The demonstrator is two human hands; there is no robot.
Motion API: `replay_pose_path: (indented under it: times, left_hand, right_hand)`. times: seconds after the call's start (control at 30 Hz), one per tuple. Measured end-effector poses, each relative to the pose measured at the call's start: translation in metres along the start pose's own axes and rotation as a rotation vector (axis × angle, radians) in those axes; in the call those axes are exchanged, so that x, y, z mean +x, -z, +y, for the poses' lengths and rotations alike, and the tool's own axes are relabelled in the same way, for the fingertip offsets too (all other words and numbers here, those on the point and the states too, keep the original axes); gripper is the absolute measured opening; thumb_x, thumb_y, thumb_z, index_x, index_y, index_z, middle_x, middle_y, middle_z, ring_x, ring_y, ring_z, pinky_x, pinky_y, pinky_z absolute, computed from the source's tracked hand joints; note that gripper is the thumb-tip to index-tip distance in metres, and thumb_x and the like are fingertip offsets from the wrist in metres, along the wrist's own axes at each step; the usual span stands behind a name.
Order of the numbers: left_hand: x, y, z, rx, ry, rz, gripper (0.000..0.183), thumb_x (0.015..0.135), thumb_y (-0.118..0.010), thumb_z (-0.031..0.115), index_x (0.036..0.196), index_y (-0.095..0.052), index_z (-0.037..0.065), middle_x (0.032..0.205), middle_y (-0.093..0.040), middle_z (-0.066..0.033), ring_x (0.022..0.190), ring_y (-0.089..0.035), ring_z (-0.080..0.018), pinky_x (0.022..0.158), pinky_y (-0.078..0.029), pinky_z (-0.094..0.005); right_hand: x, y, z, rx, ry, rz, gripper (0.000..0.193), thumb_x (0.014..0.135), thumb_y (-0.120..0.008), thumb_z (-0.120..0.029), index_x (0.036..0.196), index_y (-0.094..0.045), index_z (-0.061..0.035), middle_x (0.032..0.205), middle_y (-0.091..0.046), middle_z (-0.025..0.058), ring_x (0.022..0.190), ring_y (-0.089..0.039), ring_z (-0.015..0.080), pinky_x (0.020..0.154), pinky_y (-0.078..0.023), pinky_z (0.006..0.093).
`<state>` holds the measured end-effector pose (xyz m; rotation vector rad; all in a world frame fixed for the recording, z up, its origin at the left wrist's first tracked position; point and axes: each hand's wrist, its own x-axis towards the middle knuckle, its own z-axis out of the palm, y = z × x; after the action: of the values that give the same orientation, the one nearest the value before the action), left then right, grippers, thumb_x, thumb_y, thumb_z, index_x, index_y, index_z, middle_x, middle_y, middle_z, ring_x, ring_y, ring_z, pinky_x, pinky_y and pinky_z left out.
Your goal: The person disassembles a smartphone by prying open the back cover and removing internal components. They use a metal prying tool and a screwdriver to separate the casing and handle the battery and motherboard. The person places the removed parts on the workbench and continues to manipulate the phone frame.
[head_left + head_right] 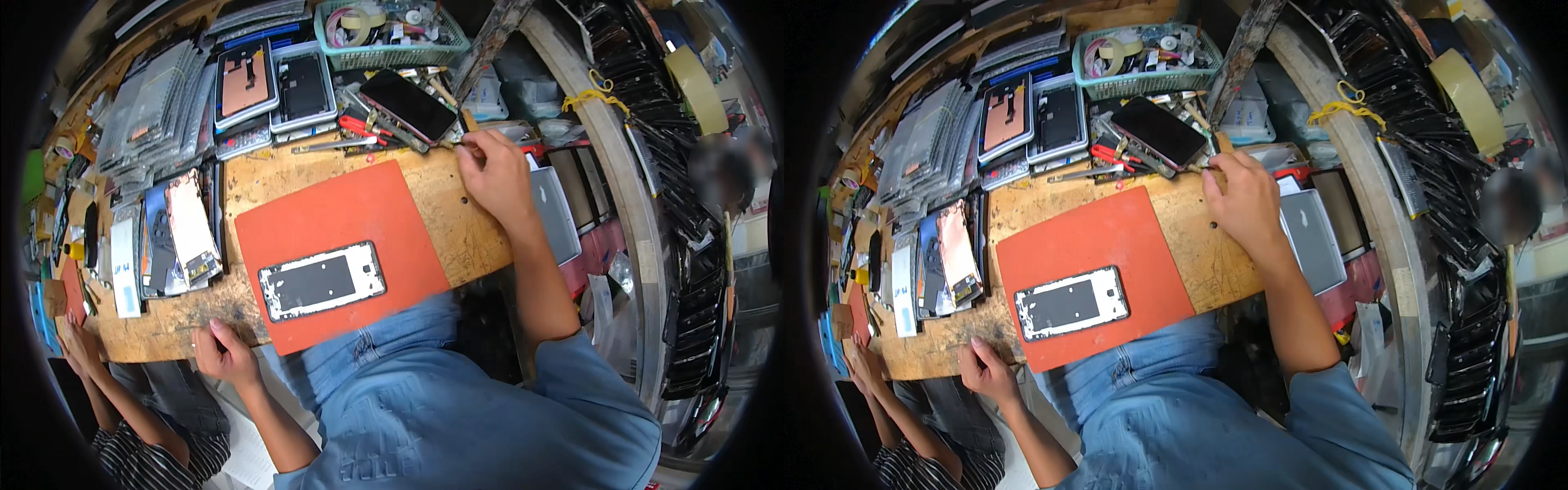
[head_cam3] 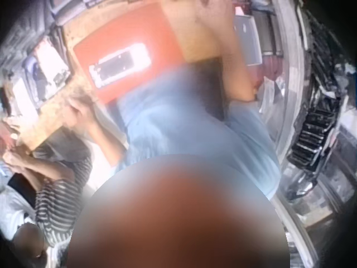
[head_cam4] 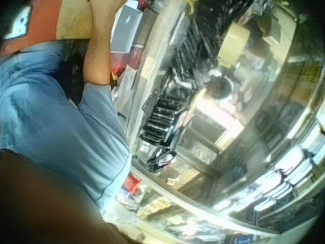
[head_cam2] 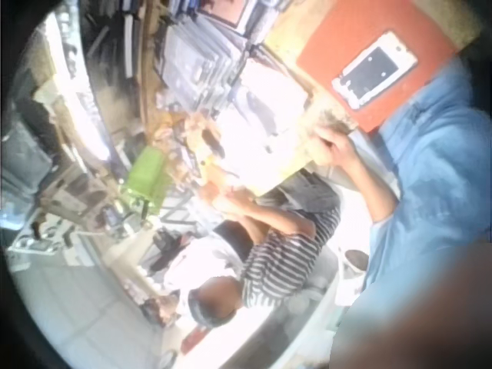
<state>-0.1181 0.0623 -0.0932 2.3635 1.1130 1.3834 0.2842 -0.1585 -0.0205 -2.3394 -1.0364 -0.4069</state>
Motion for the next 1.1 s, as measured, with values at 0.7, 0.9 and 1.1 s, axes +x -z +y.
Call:
replay_pose_path:
  times: [0.7,0.9,1.1]
  left_hand:
    - [0.000,-0.009,-0.003,0.057,-0.191,0.045,0.034,0.104,-0.062,0.004,0.071,-0.052,0.003,0.066,-0.041,-0.0129,0.061,-0.042,-0.0318,0.059,-0.031,-0.0450]
    - [0.001,-0.005,-0.001,0.066,-0.162,0.024,0.032,0.103,-0.062,0.004,0.072,-0.052,0.002,0.066,-0.042,-0.0130,0.061,-0.042,-0.0323,0.059,-0.031,-0.0452]
    - [0.000,-0.009,-0.004,0.032,-0.204,0.063,0.032,0.103,-0.061,0.004,0.072,-0.051,0.002,0.066,-0.043,-0.0136,0.060,-0.042,-0.0326,0.059,-0.031,-0.0447]
  right_hand:
    - [0.071,-0.023,0.030,-0.195,-0.117,-0.012,0.018,0.096,-0.074,-0.023,0.093,-0.077,-0.0054,0.094,-0.077,0.0209,0.088,-0.074,0.0435,0.079,-0.057,0.0556]
    - [0.070,-0.001,0.006,0.034,0.057,0.386,0.010,0.096,-0.074,-0.016,0.095,-0.075,-0.0054,0.091,-0.073,0.0138,0.080,-0.071,0.0404,0.071,-0.056,0.0490]
    - [0.055,-0.026,0.022,-0.022,0.183,0.241,0.009,0.095,-0.074,-0.013,0.098,-0.075,-0.0044,0.092,-0.073,0.0120,0.082,-0.071,0.0388,0.072,-0.057,0.0479]
